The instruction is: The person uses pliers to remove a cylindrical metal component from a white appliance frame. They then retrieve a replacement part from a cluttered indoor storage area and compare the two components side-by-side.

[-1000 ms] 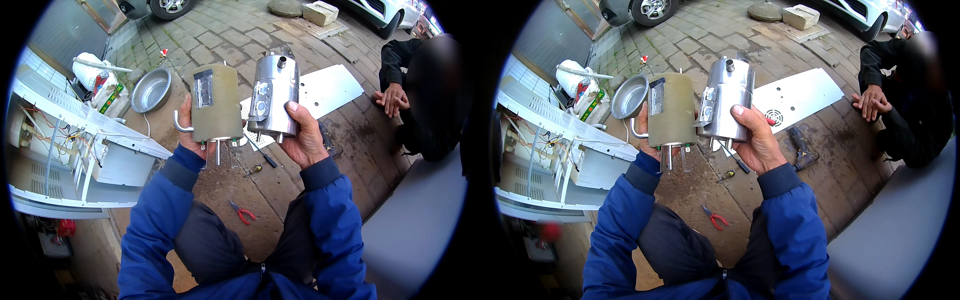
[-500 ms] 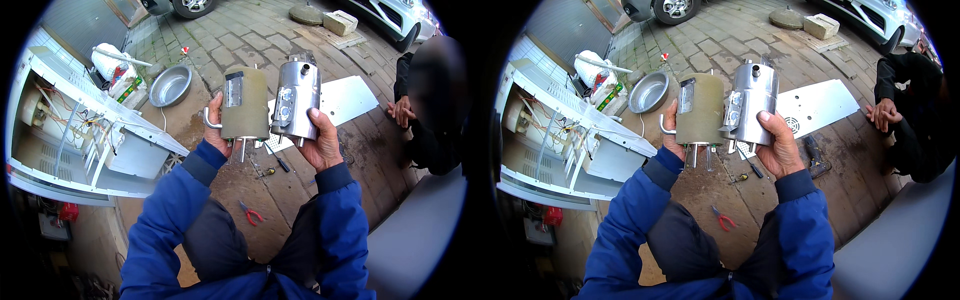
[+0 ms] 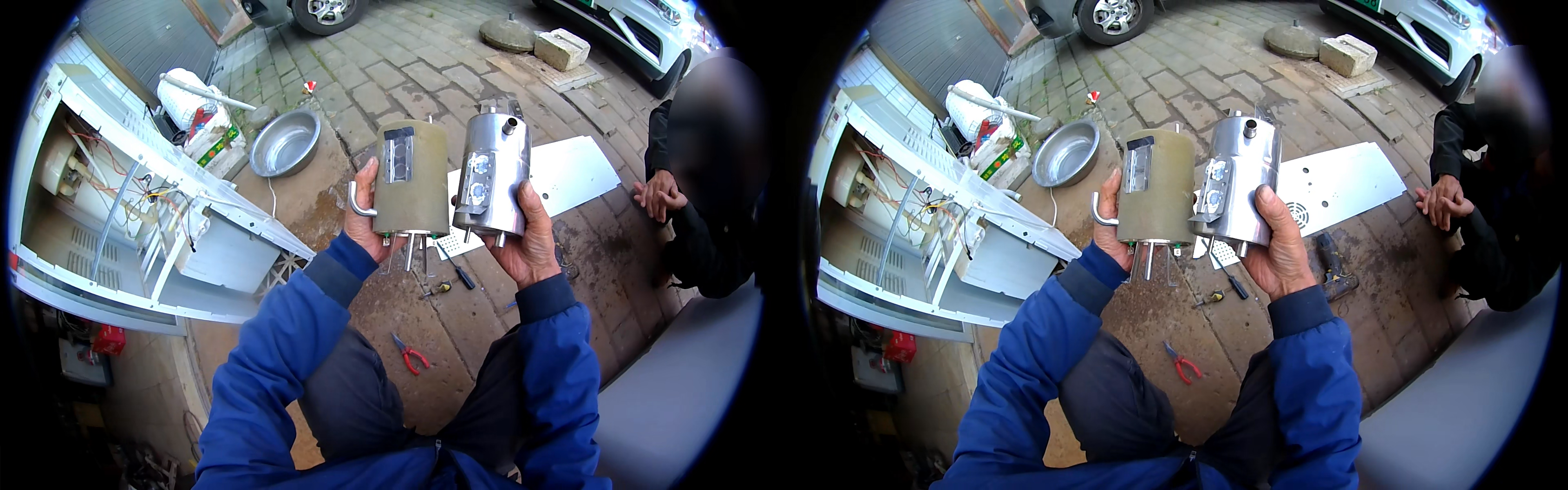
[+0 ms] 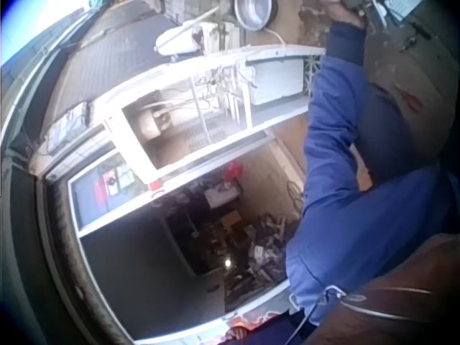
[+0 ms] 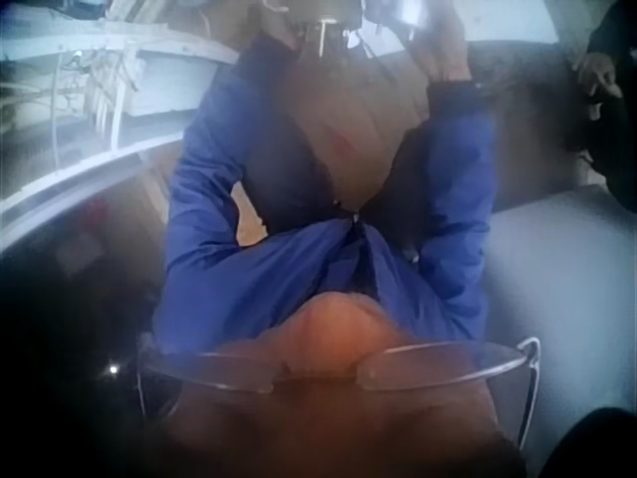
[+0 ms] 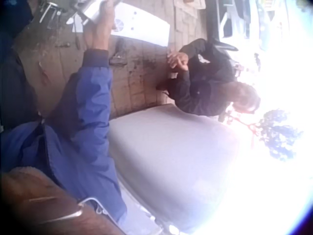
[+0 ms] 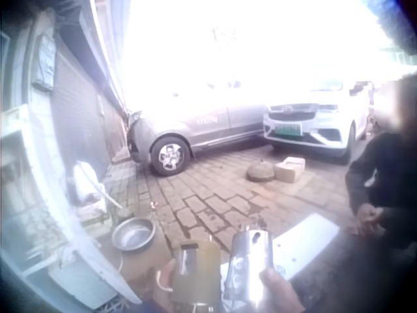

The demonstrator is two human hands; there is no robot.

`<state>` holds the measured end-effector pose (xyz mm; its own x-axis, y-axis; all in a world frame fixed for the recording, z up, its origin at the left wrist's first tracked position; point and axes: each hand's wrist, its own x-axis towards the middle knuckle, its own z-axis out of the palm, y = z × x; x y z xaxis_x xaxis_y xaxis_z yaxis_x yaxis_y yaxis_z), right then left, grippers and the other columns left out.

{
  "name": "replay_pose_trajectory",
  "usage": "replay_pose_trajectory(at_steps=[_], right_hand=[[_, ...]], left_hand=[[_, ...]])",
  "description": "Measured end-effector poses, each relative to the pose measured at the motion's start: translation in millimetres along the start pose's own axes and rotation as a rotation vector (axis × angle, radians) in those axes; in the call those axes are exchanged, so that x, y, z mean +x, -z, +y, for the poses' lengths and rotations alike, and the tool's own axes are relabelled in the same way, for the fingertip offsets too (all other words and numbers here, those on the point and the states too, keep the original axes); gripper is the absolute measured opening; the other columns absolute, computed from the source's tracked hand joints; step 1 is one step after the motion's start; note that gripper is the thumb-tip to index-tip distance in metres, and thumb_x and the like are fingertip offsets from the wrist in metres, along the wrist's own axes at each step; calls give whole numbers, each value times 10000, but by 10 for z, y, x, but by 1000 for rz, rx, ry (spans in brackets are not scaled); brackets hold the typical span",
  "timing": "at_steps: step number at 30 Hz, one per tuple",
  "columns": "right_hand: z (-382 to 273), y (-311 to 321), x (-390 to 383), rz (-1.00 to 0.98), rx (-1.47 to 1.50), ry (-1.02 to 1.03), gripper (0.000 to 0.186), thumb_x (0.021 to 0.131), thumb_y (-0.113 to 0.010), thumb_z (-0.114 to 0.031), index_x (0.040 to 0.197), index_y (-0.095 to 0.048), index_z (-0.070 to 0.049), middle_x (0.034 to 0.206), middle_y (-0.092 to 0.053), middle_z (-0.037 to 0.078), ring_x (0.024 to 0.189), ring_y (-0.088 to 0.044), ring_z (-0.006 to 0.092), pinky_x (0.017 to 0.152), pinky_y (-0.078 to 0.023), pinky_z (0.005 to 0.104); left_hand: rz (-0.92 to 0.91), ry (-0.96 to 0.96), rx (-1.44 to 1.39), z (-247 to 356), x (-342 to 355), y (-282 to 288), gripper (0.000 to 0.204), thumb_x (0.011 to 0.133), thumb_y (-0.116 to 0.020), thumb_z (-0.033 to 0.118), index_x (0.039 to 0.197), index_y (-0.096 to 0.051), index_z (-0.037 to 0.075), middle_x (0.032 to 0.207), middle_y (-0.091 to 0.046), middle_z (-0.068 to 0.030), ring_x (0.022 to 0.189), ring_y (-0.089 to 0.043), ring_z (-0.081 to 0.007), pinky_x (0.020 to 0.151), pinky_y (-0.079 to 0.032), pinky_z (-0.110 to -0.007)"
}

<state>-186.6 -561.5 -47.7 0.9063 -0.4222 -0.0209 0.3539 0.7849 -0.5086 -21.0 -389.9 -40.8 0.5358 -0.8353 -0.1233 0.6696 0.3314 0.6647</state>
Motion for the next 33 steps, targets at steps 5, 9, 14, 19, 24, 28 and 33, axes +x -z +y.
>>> replay_pose_trajectory(at_steps=[5,9,14,19,24,28,33], right_hand=[[-48,54,-18,33,7,-13,795,967,-725,-475,1533,-384,-33,1353,-640,182,1189,-696,304,895,-659,419],[-61,-16,-25,-26,14,-17,795,954,-754,-475,1499,-431,5,1359,-623,156,1264,-638,259,1099,-536,445],[-115,-49,-60,23,-23,-3,777,979,-701,-520,1488,-440,7,1332,-623,171,1235,-648,259,1059,-560,443],[-134,-109,-82,45,-75,2,727,1011,-658,-500,1474,-451,20,1321,-620,190,1216,-652,264,1049,-559,435],[-124,-115,-91,-11,-40,16,742,994,-689,-489,1478,-450,20,1346,-632,185,1239,-650,266,1072,-545,424],[-112,-48,-90,-29,-25,9,765,966,-735,-480,1478,-454,14,1342,-640,171,1232,-657,256,1080,-541,427],[-97,2,-76,-58,-16,-8,809,929,-779,-473,1475,-447,23,1318,-637,176,1205,-671,264,1044,-579,433]], left_hand=[[-23,65,18,18,-9,9,739,990,-581,631,1438,-545,44,1302,-682,-165,1124,-717,-278,976,-608,-444],[22,9,-10,-16,0,-22,755,986,-582,642,1440,-547,40,1278,-691,-181,1109,-722,-291,960,-611,-450],[100,-33,43,-44,13,-3,746,995,-563,647,1437,-554,46,1275,-692,-178,1099,-723,-292,950,-610,-449],[80,-23,50,-23,-9,36,734,993,-568,645,1436,-562,59,1276,-694,-172,1094,-723,-292,951,-609,-441],[64,-13,-2,-36,14,3,728,999,-553,643,1439,-562,63,1267,-699,-171,1092,-725,-293,941,-613,-440],[19,7,4,-11,6,14,730,1002,-546,643,1441,-559,60,1267,-700,-173,1084,-729,-297,927,-620,-445],[30,7,12,-12,-30,-48,761,984,-553,679,1428,-568,61,1248,-704,-168,1071,-733,-284,907,-629,-434]])
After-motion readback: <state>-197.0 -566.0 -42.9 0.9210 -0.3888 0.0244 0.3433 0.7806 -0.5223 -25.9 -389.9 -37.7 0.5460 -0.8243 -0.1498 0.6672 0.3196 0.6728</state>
